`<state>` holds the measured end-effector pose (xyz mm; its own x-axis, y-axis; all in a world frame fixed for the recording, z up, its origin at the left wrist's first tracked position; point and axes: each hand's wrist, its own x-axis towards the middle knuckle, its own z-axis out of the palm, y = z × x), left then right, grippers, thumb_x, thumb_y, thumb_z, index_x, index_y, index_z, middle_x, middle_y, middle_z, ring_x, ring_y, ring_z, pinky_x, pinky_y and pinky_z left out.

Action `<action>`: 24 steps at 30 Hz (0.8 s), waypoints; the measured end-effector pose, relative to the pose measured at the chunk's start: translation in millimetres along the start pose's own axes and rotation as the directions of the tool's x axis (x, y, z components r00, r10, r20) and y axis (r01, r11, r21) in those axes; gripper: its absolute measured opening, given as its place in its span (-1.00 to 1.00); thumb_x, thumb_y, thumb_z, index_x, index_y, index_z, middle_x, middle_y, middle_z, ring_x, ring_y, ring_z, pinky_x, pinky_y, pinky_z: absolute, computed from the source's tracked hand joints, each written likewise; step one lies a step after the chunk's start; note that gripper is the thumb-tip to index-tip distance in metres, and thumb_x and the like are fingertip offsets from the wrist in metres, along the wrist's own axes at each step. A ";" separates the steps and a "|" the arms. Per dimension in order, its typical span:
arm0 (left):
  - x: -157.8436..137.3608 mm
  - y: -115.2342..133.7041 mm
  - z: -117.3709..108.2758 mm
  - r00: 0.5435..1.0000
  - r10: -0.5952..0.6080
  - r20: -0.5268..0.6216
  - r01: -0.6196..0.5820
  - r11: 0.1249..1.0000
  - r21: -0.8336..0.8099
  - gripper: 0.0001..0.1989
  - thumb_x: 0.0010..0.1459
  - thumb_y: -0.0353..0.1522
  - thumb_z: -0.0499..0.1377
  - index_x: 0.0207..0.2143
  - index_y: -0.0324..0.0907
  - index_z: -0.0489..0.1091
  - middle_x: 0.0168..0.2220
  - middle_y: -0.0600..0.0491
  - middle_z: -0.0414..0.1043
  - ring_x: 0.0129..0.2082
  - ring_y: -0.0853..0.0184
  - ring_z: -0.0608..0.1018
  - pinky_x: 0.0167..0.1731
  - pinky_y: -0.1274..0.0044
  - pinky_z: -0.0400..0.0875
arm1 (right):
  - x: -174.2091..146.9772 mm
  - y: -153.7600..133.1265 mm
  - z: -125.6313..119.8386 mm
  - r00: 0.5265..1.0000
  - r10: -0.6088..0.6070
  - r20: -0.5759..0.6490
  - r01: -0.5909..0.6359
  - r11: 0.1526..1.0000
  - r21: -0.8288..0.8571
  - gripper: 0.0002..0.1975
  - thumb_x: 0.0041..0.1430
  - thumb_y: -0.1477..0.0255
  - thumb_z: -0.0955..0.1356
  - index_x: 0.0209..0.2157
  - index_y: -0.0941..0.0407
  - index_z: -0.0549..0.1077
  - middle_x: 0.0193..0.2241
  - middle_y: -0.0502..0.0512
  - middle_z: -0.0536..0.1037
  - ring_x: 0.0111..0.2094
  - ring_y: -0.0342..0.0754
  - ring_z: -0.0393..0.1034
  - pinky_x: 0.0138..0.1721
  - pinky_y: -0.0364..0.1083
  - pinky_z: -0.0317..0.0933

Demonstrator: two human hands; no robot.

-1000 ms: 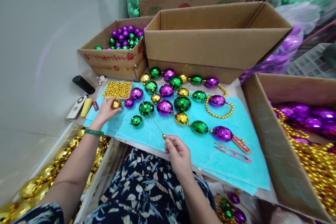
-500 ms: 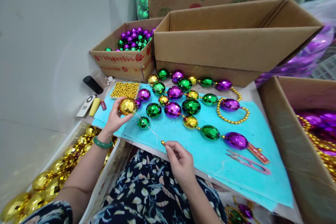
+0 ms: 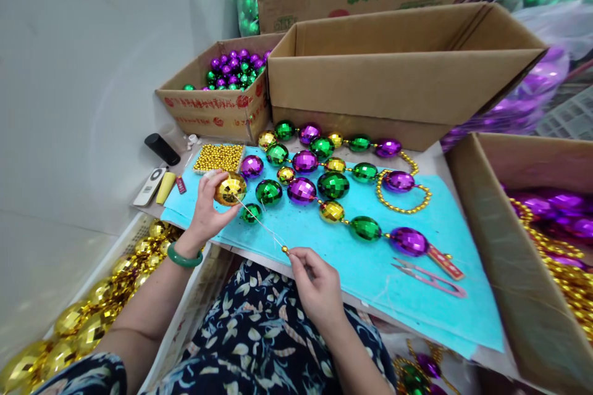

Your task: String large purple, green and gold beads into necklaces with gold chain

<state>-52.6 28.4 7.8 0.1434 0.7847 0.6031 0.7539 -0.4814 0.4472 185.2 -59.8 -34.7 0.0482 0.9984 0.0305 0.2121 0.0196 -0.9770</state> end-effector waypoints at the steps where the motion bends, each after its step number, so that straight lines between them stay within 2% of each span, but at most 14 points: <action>1: -0.3 -0.7 -0.2 1.000 0.006 -0.003 -0.006 1.000 0.008 -0.36 0.01 -0.31 0.28 0.13 -0.07 0.12 0.09 -0.11 0.18 0.14 0.10 0.26 0.14 0.21 0.18 | -0.5 -0.5 -0.8 1.000 -0.009 -0.002 0.009 1.000 -0.013 -0.77 0.13 0.27 0.31 -0.42 0.13 0.49 -0.57 0.04 0.47 -0.58 -0.12 0.27 -0.54 -0.15 0.15; 5: -2.9 -3.0 -0.6 0.994 0.108 -0.011 -0.106 0.985 0.137 -0.37 0.03 -0.34 0.26 0.15 -0.10 0.13 0.09 -0.15 0.18 0.12 0.08 0.27 0.11 0.21 0.20 | -1.2 -5.5 -2.6 0.999 -0.036 -0.006 0.036 0.998 -0.060 -0.77 0.13 0.28 0.30 -0.43 0.13 0.49 -0.59 0.03 0.47 -0.60 -0.13 0.28 -0.56 -0.17 0.15; 9: -10.1 5.2 4.4 0.955 0.287 0.074 -0.295 0.896 0.332 -0.45 0.06 -0.45 0.19 0.14 -0.11 0.20 0.10 -0.17 0.19 0.10 0.04 0.26 0.06 0.21 0.20 | 0.5 -10.8 0.5 0.999 -0.041 -0.003 0.041 0.995 -0.086 -0.76 0.13 0.29 0.29 -0.43 0.14 0.49 -0.58 0.04 0.48 -0.58 -0.13 0.30 -0.53 -0.17 0.19; 12: -17.1 17.5 11.6 0.919 0.372 0.132 -0.394 0.836 0.381 -0.47 0.07 -0.50 0.17 0.12 -0.08 0.25 0.10 -0.14 0.21 0.09 0.03 0.24 0.01 0.26 0.23 | 2.4 -9.3 5.0 1.000 -0.011 -0.009 0.010 0.998 -0.070 -0.76 0.12 0.28 0.29 -0.42 0.14 0.49 -0.61 0.02 0.46 -0.61 -0.15 0.25 -0.56 -0.17 0.16; 16: -22.0 27.6 17.3 0.892 0.424 0.160 -0.451 0.801 0.393 -0.43 0.08 -0.54 0.16 0.14 -0.03 0.25 0.12 -0.10 0.20 0.12 0.02 0.19 0.03 0.24 0.19 | 4.6 0.2 7.1 0.997 0.067 -0.028 -0.066 0.997 0.031 -0.74 0.10 0.23 0.31 -0.42 0.15 0.48 -0.64 -0.01 0.40 -0.63 -0.16 0.18 -0.59 -0.17 0.12; 18: -22.1 28.6 17.6 0.882 0.450 0.140 -0.471 0.829 0.303 -0.37 0.07 -0.53 0.19 0.18 0.02 0.18 0.13 -0.08 0.18 0.16 0.03 0.16 0.08 0.23 0.15 | 6.1 5.7 5.8 0.993 0.112 -0.030 -0.108 0.988 0.114 -0.72 0.07 0.20 0.33 -0.42 0.15 0.48 -0.66 -0.03 0.35 -0.63 -0.17 0.17 -0.59 -0.17 0.11; 20: -21.1 28.7 17.7 0.904 0.423 0.056 -0.426 0.900 0.091 -0.26 0.05 -0.39 0.27 0.24 0.07 0.05 0.17 -0.08 0.09 0.19 0.04 0.14 0.13 0.20 0.12 | 8.0 10.2 4.2 0.989 0.146 -0.023 -0.138 0.970 0.202 -0.72 0.05 0.19 0.35 -0.41 0.15 0.47 -0.66 -0.04 0.34 -0.62 -0.16 0.19 -0.57 -0.16 0.14; 21: -20.2 29.0 18.0 0.938 0.348 -0.003 -0.347 0.936 -0.065 -0.17 0.01 -0.27 0.31 0.26 0.09 -0.03 0.20 -0.09 0.03 0.21 0.03 0.12 0.14 0.20 0.13 | 9.0 11.9 3.6 0.987 0.158 -0.019 -0.148 0.959 0.242 -0.71 0.03 0.19 0.36 -0.41 0.15 0.47 -0.66 -0.04 0.34 -0.61 -0.16 0.19 -0.56 -0.16 0.15; 22: -19.1 29.5 18.7 0.974 0.222 -0.046 -0.226 0.941 -0.251 -0.09 -0.03 -0.14 0.31 0.28 0.09 -0.10 0.23 -0.11 -0.04 0.23 0.02 0.10 0.13 0.19 0.16 | 9.9 13.1 3.5 0.986 0.166 -0.014 -0.156 0.949 0.274 -0.71 0.02 0.18 0.37 -0.41 0.14 0.46 -0.66 -0.04 0.34 -0.61 -0.16 0.20 -0.55 -0.16 0.16; 23: -17.8 30.2 19.6 0.997 0.066 -0.045 -0.079 0.891 -0.446 -0.04 -0.07 -0.02 0.29 0.28 0.08 -0.15 0.25 -0.14 -0.09 0.23 0.00 0.11 0.10 0.20 0.21 | 10.7 14.0 3.7 0.985 0.173 -0.007 -0.163 0.941 0.297 -0.71 0.01 0.18 0.38 -0.41 0.14 0.46 -0.66 -0.05 0.34 -0.60 -0.16 0.20 -0.54 -0.15 0.17; 24: -16.4 31.1 20.7 0.996 -0.087 0.012 0.076 0.780 -0.622 -0.02 -0.09 0.06 0.25 0.28 0.06 -0.17 0.25 -0.16 -0.09 0.23 -0.01 0.13 0.07 0.22 0.26 | 11.2 14.6 4.3 0.984 0.179 0.000 -0.170 0.935 0.312 -0.71 0.00 0.18 0.39 -0.41 0.14 0.46 -0.66 -0.05 0.34 -0.60 -0.16 0.21 -0.53 -0.15 0.17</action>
<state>-18.2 8.6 -1.9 0.0853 0.8283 0.5537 0.2001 -0.5586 0.8049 184.6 -48.2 -49.5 0.0855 0.9858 -0.1445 -0.1145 -0.1344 -0.9843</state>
